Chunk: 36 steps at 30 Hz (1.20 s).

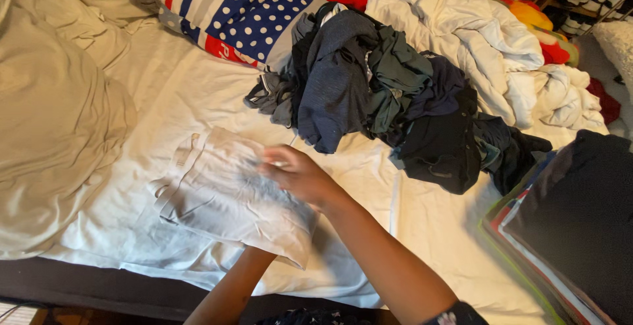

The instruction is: The person folds several garments on a bed, including a striped shirt, a brown polo, a black polo, and a white zip-up top. Each item is smoothed, folded in half, and stacked neatly on the bed.

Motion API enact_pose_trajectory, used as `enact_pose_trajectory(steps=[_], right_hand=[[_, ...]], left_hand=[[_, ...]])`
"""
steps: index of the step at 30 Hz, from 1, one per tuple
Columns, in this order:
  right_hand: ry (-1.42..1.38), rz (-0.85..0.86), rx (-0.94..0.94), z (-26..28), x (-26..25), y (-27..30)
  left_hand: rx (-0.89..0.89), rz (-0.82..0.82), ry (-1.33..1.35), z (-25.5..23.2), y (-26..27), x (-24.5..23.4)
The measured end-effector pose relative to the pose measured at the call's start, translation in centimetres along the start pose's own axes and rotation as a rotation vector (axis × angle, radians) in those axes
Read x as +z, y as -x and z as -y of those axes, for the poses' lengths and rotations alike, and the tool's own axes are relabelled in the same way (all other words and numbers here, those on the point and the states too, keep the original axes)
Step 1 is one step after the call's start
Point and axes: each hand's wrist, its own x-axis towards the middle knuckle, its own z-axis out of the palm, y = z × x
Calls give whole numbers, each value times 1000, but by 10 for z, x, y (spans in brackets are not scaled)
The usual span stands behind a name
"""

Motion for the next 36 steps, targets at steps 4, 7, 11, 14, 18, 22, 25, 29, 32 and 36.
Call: enact_pose_trajectory(steps=[4,7,11,14,18,22,25,29,32,36], right_hand=[[227,-432,540,-49,-42,44],[-266,-299,698,-90,-42,64],[-593,-239,585,-137,-30,68],[-918,-199,631,-156,-22,49],[-936,-286,572,-157,-27,30],[-837,-276,332,-118,-54,22],[-623,-408,284,-52,-88,16],[-391,-320,95,49,-116,29],[-218,-222,23,108,-122,49],[97,-135,11,133,-100,67]], left_hand=[[21,28,42,-3,-1,2],[46,63,58,-4,-3,-1],[80,136,84,-6,1,-6],[102,239,95,-3,16,-13],[91,457,167,12,37,-28],[-74,456,581,42,37,-52],[-307,127,1184,51,15,-65],[-1091,-102,1634,23,-20,-63],[-1270,-52,1944,-11,-39,-57],[-1268,16,2123,-58,-64,-45]])
